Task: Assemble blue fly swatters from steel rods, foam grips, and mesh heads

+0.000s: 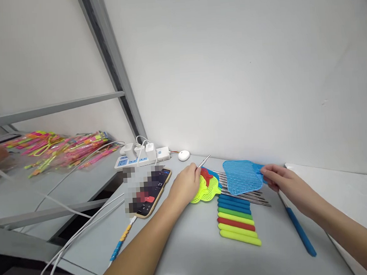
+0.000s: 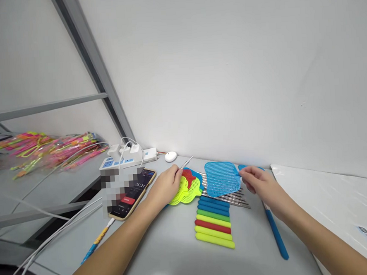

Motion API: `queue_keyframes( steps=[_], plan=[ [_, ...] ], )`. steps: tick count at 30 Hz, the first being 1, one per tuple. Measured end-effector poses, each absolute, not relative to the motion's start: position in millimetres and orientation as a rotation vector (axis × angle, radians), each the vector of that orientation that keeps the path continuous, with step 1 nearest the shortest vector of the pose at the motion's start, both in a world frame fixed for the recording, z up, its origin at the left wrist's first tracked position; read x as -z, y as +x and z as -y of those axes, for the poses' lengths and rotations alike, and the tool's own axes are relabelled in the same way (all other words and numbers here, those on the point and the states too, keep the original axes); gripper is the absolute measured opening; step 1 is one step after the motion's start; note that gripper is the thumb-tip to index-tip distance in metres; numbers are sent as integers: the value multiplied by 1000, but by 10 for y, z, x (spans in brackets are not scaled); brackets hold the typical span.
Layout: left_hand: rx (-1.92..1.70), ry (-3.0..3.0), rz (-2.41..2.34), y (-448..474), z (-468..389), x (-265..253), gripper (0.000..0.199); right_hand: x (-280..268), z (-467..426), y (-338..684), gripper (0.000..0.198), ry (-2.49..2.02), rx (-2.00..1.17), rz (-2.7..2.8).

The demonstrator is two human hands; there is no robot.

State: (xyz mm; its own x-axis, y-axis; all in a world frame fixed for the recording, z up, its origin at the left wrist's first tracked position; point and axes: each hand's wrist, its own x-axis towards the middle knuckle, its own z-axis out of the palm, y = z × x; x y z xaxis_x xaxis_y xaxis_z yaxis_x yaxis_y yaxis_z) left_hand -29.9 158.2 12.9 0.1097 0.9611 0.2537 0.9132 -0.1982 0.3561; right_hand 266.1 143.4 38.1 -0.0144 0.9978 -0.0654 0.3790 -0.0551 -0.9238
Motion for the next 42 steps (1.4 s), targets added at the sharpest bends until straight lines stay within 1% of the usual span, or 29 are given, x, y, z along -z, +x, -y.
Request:
queue_keyframes(
  steps=[4,8,13,18,24,27,30,33,37,42],
  plan=[
    [-674,2268,-1876,-234,-1531,-169,34,-261,-1141,2941,33,-1357,-1239,1171],
    [-683,2314,-1813,-66,-1364,-244,33,-78,-966,3008,30,-1251,-1369,1128],
    [-756,2358,-1475,249,-1025,-281,31,-39,-833,2913,29,-1074,-1564,1059],
    [-758,2372,-1246,451,-804,-271,30,-88,-702,2859,25,-1017,-1653,1161],
    [-680,2389,-1134,501,-725,-250,28,-64,-555,2750,25,-1025,-1705,1377],
    [-636,2366,-1106,517,-704,-229,28,-11,-512,2681,28,-1077,-1674,1330],
    [-627,2317,-1128,508,-713,-233,28,28,-526,2660,30,-1151,-1597,1073],
    [-579,2306,-1160,476,-747,-263,29,-1,-585,2697,33,-1086,-1538,850],
    [-507,2347,-1194,453,-787,-293,31,-82,-668,2782,38,-1032,-1465,870],
    [-457,2412,-1227,453,-829,-268,31,-53,-732,2848,33,-1046,-1427,820]
  ],
)
